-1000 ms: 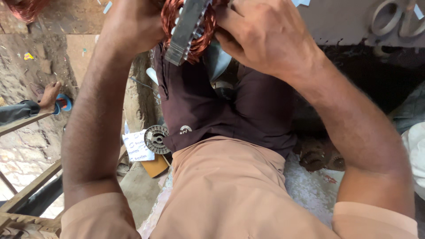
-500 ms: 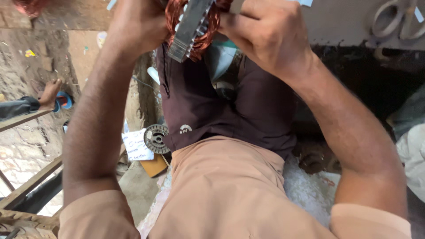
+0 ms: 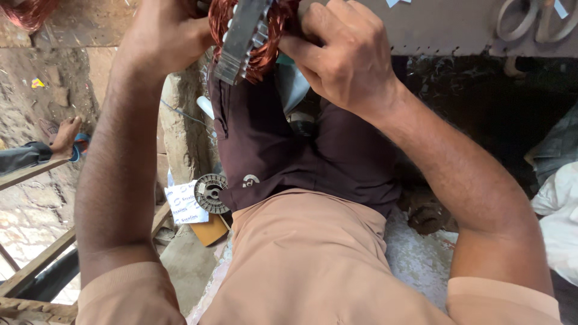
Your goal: The person winds copper wire coils into a metal stator core and uses a screwdriver to press the wires into the slots. They insert small pieces of white insulation material to secure the windings by hand.
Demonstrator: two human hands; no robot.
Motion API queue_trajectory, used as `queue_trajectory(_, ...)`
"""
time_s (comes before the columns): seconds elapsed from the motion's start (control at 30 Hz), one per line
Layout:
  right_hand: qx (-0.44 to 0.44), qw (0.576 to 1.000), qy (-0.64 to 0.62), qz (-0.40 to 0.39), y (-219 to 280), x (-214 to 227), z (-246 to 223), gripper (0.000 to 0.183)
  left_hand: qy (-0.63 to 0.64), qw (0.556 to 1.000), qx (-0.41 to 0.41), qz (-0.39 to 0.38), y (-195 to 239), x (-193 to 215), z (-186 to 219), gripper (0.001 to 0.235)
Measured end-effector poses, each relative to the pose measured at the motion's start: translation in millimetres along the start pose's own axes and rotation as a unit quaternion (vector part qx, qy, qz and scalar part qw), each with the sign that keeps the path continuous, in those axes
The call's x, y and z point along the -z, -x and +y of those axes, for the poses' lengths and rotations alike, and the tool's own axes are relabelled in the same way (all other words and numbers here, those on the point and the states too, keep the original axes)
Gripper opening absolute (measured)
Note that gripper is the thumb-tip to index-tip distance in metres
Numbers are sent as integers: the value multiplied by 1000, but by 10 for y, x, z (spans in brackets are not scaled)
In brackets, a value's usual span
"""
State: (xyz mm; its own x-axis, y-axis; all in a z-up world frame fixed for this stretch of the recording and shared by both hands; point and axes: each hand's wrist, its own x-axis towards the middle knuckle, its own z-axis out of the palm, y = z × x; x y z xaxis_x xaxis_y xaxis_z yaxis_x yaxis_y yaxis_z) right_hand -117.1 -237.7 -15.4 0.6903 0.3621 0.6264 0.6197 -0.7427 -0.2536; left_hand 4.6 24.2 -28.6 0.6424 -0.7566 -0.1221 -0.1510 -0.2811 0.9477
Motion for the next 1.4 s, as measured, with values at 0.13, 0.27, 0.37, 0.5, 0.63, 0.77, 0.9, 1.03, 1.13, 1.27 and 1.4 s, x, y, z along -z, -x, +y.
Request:
queue_trajectory(0.13, -7, 1000, 6, -11, 15, -50, -15, 8, -45, 999, 1, -6, -17, 6, 12, 12)
queue_trajectory(0.27, 3, 999, 6, -34, -11, 44, -7, 13, -88, 994, 58, 3, 7, 9, 67, 8)
queue_trajectory(0.37, 101, 992, 66, -31, -56, 184, 19, 5, -34, 999, 40, 9, -38, -44, 97, 12)
queue_trajectory(0.5, 195, 974, 93, -61, -146, 159, 167, 5, -119, 993, -12, -4, -101, -35, 115, 15)
queue_trajectory(0.63, 235, 964, 92, -83, -208, 161, 386, 7, -55, 996, -44, -55, -160, 6, 63, 17)
queue_trajectory(0.77, 225, 967, 77, -87, -269, 181, 422, 4, 14, 997, -18, -67, -219, -4, -10, 18)
queue_trajectory(0.9, 181, 977, 70, -91, -292, 201, 298, 6, 77, 995, -45, -48, -172, -74, 88, 24)
queue_trajectory(1.03, 25, 998, -45, -34, -123, 301, 12, 4, -18, 994, -70, 77, 17, -271, 335, 28)
queue_trajectory(1.13, -166, 977, -124, 46, -30, 187, -185, 15, -34, 987, 2, 159, 75, -345, 428, 47)
queue_trajectory(1.27, -281, 942, -166, 78, -75, -80, -246, 31, -415, 889, -75, 182, 107, -200, 411, 84)
queue_trajectory(1.4, -295, 925, -196, 140, -208, -322, -260, 36, -519, 785, -318, 115, 143, -46, 492, 76)
